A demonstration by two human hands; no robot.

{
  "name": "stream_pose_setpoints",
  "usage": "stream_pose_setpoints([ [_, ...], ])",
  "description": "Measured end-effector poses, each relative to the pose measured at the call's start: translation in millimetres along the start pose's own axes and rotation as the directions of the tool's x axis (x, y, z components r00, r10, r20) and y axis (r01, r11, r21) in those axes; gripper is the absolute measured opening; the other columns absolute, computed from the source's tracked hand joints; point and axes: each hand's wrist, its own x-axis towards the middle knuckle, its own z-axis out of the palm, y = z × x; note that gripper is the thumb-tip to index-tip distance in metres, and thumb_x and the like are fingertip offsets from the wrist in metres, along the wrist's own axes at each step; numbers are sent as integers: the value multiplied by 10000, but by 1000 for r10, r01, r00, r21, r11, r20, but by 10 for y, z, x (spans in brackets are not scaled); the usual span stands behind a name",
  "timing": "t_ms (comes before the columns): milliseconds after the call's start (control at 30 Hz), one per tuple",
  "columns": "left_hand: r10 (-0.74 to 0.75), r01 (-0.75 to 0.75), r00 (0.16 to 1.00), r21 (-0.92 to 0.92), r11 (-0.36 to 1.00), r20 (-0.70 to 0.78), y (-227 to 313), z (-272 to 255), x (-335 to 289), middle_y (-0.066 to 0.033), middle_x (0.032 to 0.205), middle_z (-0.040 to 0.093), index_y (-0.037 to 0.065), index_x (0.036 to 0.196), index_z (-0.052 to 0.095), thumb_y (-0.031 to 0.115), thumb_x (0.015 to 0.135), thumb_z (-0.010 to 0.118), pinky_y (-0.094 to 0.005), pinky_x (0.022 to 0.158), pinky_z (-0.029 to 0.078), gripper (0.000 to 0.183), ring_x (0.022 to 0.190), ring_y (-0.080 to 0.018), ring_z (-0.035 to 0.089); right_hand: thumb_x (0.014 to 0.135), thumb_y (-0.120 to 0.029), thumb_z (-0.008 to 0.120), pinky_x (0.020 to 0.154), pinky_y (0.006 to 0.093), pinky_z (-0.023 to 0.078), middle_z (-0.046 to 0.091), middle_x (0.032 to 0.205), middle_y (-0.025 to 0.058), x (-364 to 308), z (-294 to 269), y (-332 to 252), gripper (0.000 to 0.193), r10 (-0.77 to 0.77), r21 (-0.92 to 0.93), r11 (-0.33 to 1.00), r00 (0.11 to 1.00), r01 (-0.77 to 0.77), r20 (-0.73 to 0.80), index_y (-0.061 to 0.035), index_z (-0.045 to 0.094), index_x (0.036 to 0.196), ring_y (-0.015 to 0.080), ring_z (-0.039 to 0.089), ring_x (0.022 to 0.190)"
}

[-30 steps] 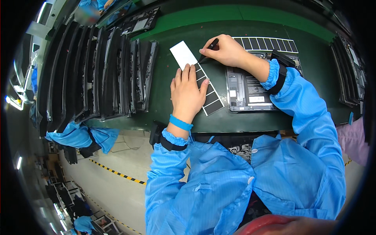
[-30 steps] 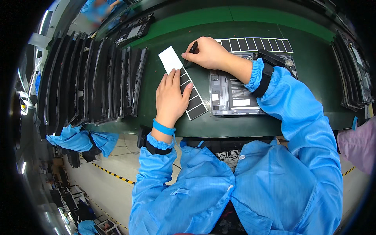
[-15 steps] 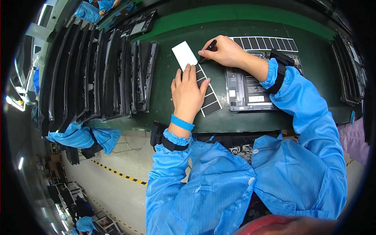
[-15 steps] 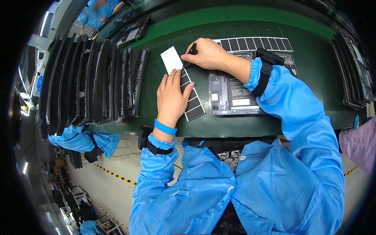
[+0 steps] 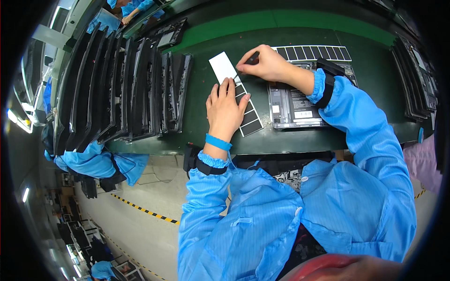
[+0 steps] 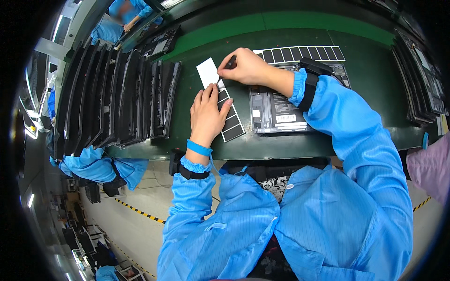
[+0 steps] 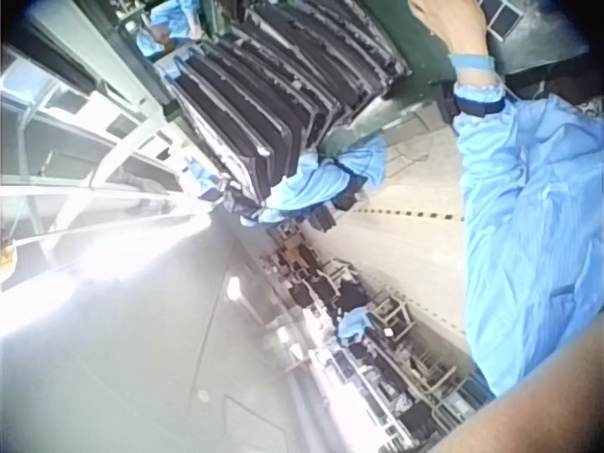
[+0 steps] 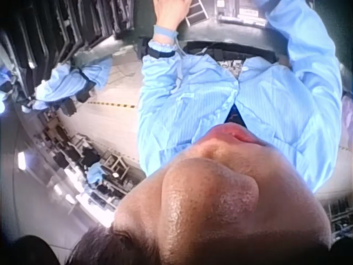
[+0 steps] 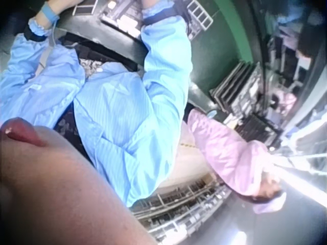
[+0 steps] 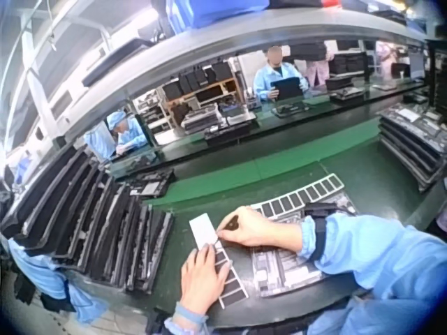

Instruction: Assembling internal components of a laptop or electronic device at a factory workstation.

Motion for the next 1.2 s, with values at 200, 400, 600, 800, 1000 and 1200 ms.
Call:
stream_pose_setpoints([
  [200, 38, -32, 995, -64, 997, 91, -22, -116, 43, -178, 1403, 444, 53, 1358, 483, 429, 895, 578, -477, 1051, 352, 604, 1291, -388, 392, 850, -180, 714, 667, 256, 544, 709, 848, 110, -283, -480, -256, 216, 86, 419, 908, 986, -17, -146, 17, 708, 939, 161, 694, 785],
  [400, 348, -342, 937, -323, 882, -42, 546, -611, 260, -158, 1228, 581, 17, 1126, 627, 231, 872, 639, -402, 942, 455, 333, 1112, -351, 555, 863, -231, 692, 606, 226, 517, 702, 853, 89, -900, -1054, -50, 247, 282, 251, 946, 906, -207, -315, -10, 701, 973, 130, 673, 727],
  [600, 732, -662, 681, -449, 600, -28, 849, -155, 524, -106, 1211, 611, 41, 1118, 639, 227, 855, 648, -378, 916, 496, 322, 1092, -296, 596, 876, -225, 674, 605, 218, 502, 696, 863, 76, -1117, -1005, 39, 243, 440, 409, 853, 870, -326, -223, -28, 692, 1017, 108, 655, 718],
  [800, 713, -701, 684, -414, 581, -157, 846, -9, 479, -68, 1171, 652, 51, 1057, 677, 131, 790, 672, -345, 857, 533, 279, 1090, -248, 628, 885, -226, 671, 610, 230, 503, 711, 876, 112, -1144, -992, 71, 258, 402, 408, 855, 905, -319, -136, -13, 696, 1028, 134, 681, 737],
  [1000, 682, -649, 722, -451, 612, -114, 838, 15, 473, -56, 1179, 650, 56, 1065, 678, 124, 782, 680, -328, 858, 531, 291, 1115, -225, 620, 890, -191, 668, 680, 230, 541, 712, 841, 120, -1152, -979, 117, 240, 448, 364, 863, 865, -352, -227, 11, 689, 1017, 149, 696, 761],
  [1200, 676, -645, 728, -448, 620, -114, 830, 17, 471, -53, 1183, 649, 60, 1069, 678, 113, 763, 696, -331, 872, 526, 311, 1128, -233, 614, 905, -202, 658, 735, 239, 561, 706, 888, 123, -1144, -979, 148, 242, 455, 410, 851, 852, -329, -260, 6, 676, 1027, 163, 705, 823],
])
